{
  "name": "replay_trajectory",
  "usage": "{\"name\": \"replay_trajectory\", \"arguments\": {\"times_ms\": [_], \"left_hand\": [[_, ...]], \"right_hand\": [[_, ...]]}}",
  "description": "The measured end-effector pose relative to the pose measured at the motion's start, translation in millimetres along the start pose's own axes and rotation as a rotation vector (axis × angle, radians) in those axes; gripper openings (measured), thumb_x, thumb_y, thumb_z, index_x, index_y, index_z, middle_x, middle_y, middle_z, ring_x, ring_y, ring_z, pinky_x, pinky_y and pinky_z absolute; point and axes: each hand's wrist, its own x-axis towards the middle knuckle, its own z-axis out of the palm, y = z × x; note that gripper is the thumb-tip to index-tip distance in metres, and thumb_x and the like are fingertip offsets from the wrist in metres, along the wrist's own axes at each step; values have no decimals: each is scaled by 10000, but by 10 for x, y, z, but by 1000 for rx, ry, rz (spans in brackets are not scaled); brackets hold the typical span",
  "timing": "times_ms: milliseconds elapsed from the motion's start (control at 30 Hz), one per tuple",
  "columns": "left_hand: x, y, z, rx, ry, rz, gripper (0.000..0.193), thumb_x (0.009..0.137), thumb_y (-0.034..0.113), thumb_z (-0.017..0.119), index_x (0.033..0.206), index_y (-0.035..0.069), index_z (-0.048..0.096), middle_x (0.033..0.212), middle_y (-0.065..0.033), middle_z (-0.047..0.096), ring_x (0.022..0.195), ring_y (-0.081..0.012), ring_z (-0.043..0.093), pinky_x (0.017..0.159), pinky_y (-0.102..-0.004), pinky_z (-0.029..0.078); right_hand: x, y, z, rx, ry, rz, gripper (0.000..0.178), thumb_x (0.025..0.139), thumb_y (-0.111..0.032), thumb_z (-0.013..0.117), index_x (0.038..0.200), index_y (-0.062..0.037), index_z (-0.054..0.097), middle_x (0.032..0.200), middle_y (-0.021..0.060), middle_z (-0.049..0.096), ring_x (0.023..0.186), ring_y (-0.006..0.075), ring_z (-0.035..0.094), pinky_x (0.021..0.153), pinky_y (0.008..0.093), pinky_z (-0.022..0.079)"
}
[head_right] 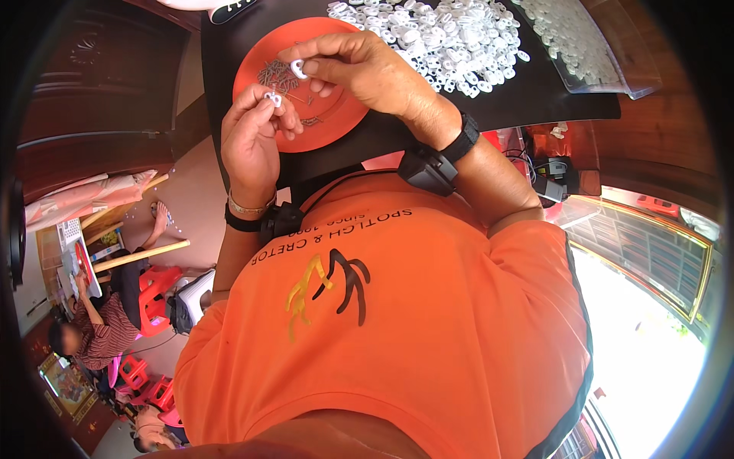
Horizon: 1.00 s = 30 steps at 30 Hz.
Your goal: Manually assembling small white plastic connector pieces by inserting metal pins into them.
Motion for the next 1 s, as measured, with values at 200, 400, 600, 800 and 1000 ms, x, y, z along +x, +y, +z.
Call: {"name": "replay_trajectory", "arguments": {"times_ms": [200,400,600,800,1000], "left_hand": [[-6,45,37,118,31,-90,162,884,149,482,773,38,524,639,-18,538,583,-83,496,541,-221,363],[3,50,70,144,40,-96,151,878,135,495,759,44,511,619,-2,503,562,-70,446,524,-223,336],[3,32,53,153,51,-99,159,878,125,497,747,36,502,602,0,470,543,-70,410,513,-227,320],[-2,32,61,146,35,-97,166,882,112,493,742,23,498,598,-2,457,541,-71,398,511,-227,314],[-18,36,79,174,28,-77,174,892,109,488,746,15,500,615,2,455,553,-62,393,517,-223,323]], "right_hand": [[3,-61,-25,141,-40,49,172,908,-83,595,1056,-15,651,864,16,644,699,63,563,677,210,484],[8,-53,-4,153,-37,89,180,895,-104,623,1045,-10,651,862,17,646,692,59,554,659,201,477],[6,-77,3,129,-41,65,181,894,-101,624,1044,-5,655,859,18,649,690,55,550,657,194,473],[-2,-89,15,85,-67,36,169,892,-80,619,1037,-5,662,867,20,656,711,52,556,681,189,472],[-48,-114,67,-3,-45,-12,156,889,-51,613,1028,2,662,880,33,664,745,73,588,694,200,487]]}}
